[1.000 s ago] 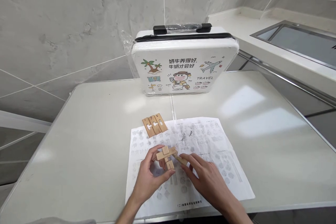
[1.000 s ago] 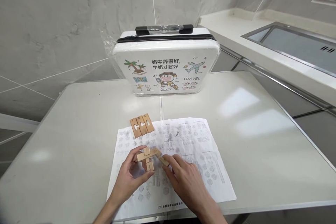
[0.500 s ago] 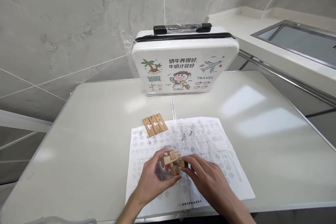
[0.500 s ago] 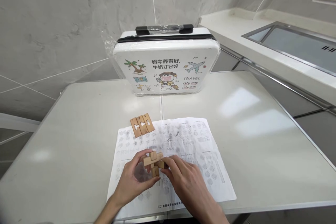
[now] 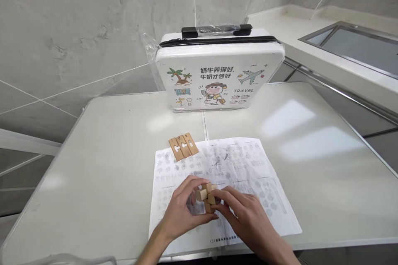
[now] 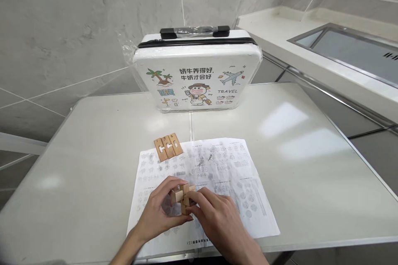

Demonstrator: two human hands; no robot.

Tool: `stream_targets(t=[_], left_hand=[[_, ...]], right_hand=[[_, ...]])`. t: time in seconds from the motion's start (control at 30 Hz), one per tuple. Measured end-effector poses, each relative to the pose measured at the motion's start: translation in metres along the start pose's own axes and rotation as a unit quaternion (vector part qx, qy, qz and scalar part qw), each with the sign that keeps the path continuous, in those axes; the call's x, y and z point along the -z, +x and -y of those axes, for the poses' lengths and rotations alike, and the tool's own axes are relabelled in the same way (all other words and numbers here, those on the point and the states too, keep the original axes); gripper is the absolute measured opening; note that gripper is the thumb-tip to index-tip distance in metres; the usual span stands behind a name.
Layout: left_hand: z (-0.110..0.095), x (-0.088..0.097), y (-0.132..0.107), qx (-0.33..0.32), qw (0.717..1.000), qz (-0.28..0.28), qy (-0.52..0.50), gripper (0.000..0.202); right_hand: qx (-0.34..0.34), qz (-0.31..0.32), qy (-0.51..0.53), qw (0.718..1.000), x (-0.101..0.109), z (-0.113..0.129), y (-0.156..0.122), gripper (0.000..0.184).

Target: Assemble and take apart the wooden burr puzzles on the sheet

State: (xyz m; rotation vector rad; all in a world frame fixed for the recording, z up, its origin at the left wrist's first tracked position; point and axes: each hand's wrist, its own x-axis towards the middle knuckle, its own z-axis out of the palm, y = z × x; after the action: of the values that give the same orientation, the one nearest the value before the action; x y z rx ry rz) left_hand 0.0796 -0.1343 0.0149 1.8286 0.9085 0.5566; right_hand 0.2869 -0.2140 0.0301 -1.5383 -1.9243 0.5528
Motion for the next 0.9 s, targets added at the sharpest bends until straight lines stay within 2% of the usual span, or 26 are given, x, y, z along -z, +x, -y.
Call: stream_targets(t=[0.13, 0.33, 0.47, 0.63, 0.73, 0.9], left_hand=[[-0.0010, -0.0002, -0.0006, 0.007, 1.000, -0.006, -0.025, 0.064], [0.0017, 0.0038, -0.0044, 0.070, 0.985, -0.017, -0.154, 0.071], [0.0027, 0.0061, -0.0075, 0.090, 0.980, 0.001, -0.179, 0.077], [-0.0022, 0.0069, -0.0058, 0.076, 0.976, 0.031, -0.201, 0.070], [-0.0047, 0.0078, -0.0037, 0.054, 0.973, 0.052, -0.220, 0.067], [-0.0054, 0.0095, -0.0035, 0.030, 0.966, 0.098, -0.236, 0.065]], right_hand=[[-0.035, 0.027, 0.082, 0.996, 0.0045, 0.0008, 0.0005, 0.021], [-0.108, 0.020, 0.149, 0.983, 0.0057, -0.0044, 0.0019, 0.026], [-0.126, 0.063, 0.190, 0.972, 0.0018, -0.0064, 0.0021, 0.026], [-0.132, 0.084, 0.244, 0.957, 0.0050, -0.0021, 0.0059, 0.032], [-0.151, 0.099, 0.299, 0.937, 0.0074, 0.0005, 0.0080, 0.041], [-0.187, 0.147, 0.426, 0.873, 0.0020, -0.0003, 0.0046, 0.049]])
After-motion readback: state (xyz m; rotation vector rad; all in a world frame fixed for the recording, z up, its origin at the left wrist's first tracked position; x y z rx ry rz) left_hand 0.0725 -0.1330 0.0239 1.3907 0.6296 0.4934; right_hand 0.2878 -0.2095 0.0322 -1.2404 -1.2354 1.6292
